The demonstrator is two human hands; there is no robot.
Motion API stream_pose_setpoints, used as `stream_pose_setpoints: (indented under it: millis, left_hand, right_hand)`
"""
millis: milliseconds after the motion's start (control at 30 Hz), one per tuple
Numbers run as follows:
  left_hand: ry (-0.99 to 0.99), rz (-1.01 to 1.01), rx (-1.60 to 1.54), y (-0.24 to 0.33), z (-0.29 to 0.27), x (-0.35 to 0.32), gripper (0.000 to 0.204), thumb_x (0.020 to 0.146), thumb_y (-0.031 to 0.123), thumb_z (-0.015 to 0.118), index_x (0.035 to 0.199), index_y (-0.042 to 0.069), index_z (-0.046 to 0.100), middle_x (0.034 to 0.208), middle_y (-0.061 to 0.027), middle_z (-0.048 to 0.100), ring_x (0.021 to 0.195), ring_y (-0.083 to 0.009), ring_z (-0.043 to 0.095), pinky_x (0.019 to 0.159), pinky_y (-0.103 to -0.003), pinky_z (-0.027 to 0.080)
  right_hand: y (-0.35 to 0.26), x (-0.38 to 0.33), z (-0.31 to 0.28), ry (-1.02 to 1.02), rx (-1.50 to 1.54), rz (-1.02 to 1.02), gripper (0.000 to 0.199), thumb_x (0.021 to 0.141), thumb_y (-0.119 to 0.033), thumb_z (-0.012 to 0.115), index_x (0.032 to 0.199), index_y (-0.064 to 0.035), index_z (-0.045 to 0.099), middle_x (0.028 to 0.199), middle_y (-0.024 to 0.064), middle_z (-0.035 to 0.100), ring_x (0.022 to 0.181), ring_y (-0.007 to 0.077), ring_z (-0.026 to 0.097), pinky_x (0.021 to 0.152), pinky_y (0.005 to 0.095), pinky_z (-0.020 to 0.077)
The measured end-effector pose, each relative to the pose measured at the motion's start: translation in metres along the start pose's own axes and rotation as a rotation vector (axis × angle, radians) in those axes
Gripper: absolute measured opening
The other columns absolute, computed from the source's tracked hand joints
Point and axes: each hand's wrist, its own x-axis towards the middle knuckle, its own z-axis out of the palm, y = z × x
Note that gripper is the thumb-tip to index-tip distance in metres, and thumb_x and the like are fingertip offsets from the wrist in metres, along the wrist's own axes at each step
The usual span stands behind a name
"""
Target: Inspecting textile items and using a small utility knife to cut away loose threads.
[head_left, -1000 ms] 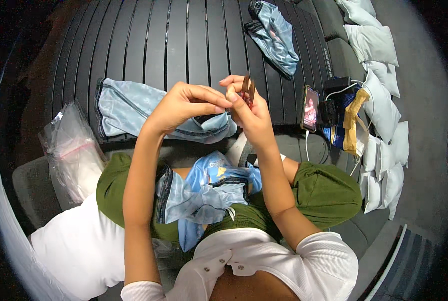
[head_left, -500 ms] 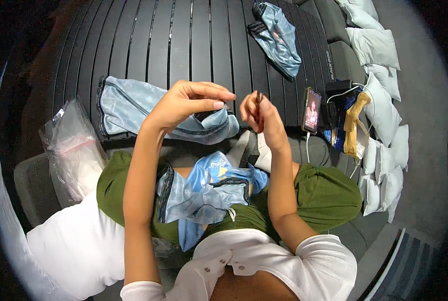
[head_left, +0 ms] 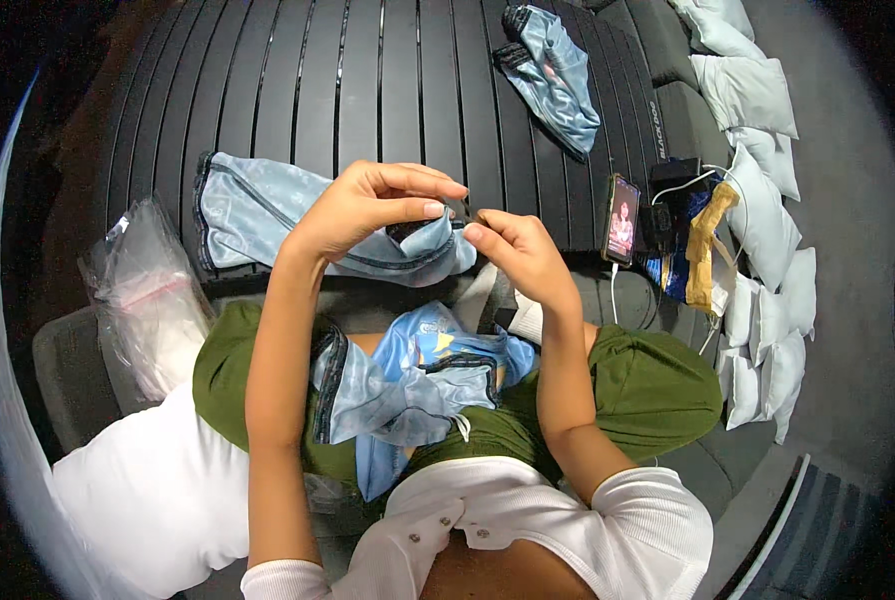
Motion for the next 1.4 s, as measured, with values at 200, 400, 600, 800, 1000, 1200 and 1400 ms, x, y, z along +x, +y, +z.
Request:
stream_pose_setpoints:
  millis: [200, 400, 600, 800, 1000, 1200, 1400]
  left_hand:
    - [-0.04, -0.004, -0.123, 0.0, -0.001, 0.001, 0.035, 0.078, 0.004, 0.061, 0.113, 0.002, 0.056, 0.105, -0.008, 0.059, 0.094, -0.0122, 0.056, 0.083, -0.024, 0.043]
    - [-0.061, 0.068, -0.186, -0.002, 0.004, 0.004, 0.052, 0.079, 0.006, 0.059, 0.128, 0.003, 0.04, 0.116, -0.0132, 0.053, 0.1, -0.02, 0.057, 0.089, -0.029, 0.042]
    - [0.067, 0.069, -0.071, -0.003, 0.002, 0.003, 0.041, 0.085, 0.014, 0.056, 0.122, 0.002, 0.046, 0.113, -0.0102, 0.054, 0.106, -0.0151, 0.051, 0.089, -0.027, 0.04]
    - [0.106, -0.127, 0.195, -0.006, -0.002, 0.003, 0.025, 0.082, 0.018, 0.06, 0.101, 0.002, 0.056, 0.089, -0.0013, 0.057, 0.08, -0.0069, 0.052, 0.073, -0.021, 0.041]
    - [0.077, -0.187, 0.13, -0.006, -0.003, 0.003, 0.013, 0.081, 0.016, 0.061, 0.082, 0.007, 0.053, 0.072, 0.0041, 0.053, 0.064, -0.002, 0.046, 0.056, -0.016, 0.037]
    - [0.063, -0.129, -0.091, 0.0, 0.005, 0.0, 0.012, 0.082, 0.015, 0.061, 0.086, 0.004, 0.057, 0.076, 0.0029, 0.058, 0.068, -0.0009, 0.049, 0.059, -0.015, 0.036]
    - [-0.021, -0.113, -0.045, 0.009, 0.001, -0.003, 0.024, 0.081, 0.01, 0.059, 0.103, 0.002, 0.053, 0.084, 0.0022, 0.057, 0.075, -0.0033, 0.052, 0.065, -0.015, 0.04]
  right_hand:
    - [0.011, 0.003, 0.002, -0.018, 0.188, 0.035, 0.03, 0.087, -0.028, 0.053, 0.07, -0.0047, 0.044, 0.061, -0.005, 0.035, 0.054, 0.0042, 0.028, 0.046, 0.0206, 0.0251]
    - [0.016, 0.014, 0.021, 0.069, 0.496, -0.005, 0.025, 0.075, -0.017, 0.067, 0.078, -0.0078, 0.044, 0.073, -0.0052, 0.039, 0.064, 0.003, 0.034, 0.057, 0.0165, 0.0289]
    - [0.015, 0.017, 0.028, 0.193, 0.641, -0.158, 0.035, 0.072, 0.001, 0.065, 0.068, -0.0114, 0.033, 0.08, 0.0029, 0.051, 0.068, 0.0058, 0.043, 0.06, 0.0177, 0.0354]
    - [0.017, 0.013, 0.021, 0.263, 0.579, -0.267, 0.037, 0.07, 0.004, 0.066, 0.068, -0.0109, 0.033, 0.077, 0.0014, 0.046, 0.064, 0.0036, 0.036, 0.056, 0.0183, 0.0316]
    - [0.015, 0.013, 0.022, 0.255, 0.527, -0.327, 0.035, 0.071, -0.001, 0.067, 0.069, -0.0112, 0.034, 0.078, 0.0014, 0.045, 0.063, 0.0031, 0.033, 0.056, 0.0183, 0.0313]
    - [0.014, 0.011, 0.017, 0.038, 0.704, -0.027, 0.026, 0.08, -0.013, 0.059, 0.07, -0.0116, 0.036, 0.073, -0.0038, 0.038, 0.05, 0.0011, 0.028, 0.044, 0.0164, 0.0238]
    - [0.011, 0.01, 0.017, 0.07, 0.913, -0.008, 0.029, 0.079, -0.009, 0.06, 0.068, -0.0137, 0.034, 0.065, -0.0051, 0.039, 0.044, 0.0014, 0.033, 0.038, 0.0177, 0.0245]
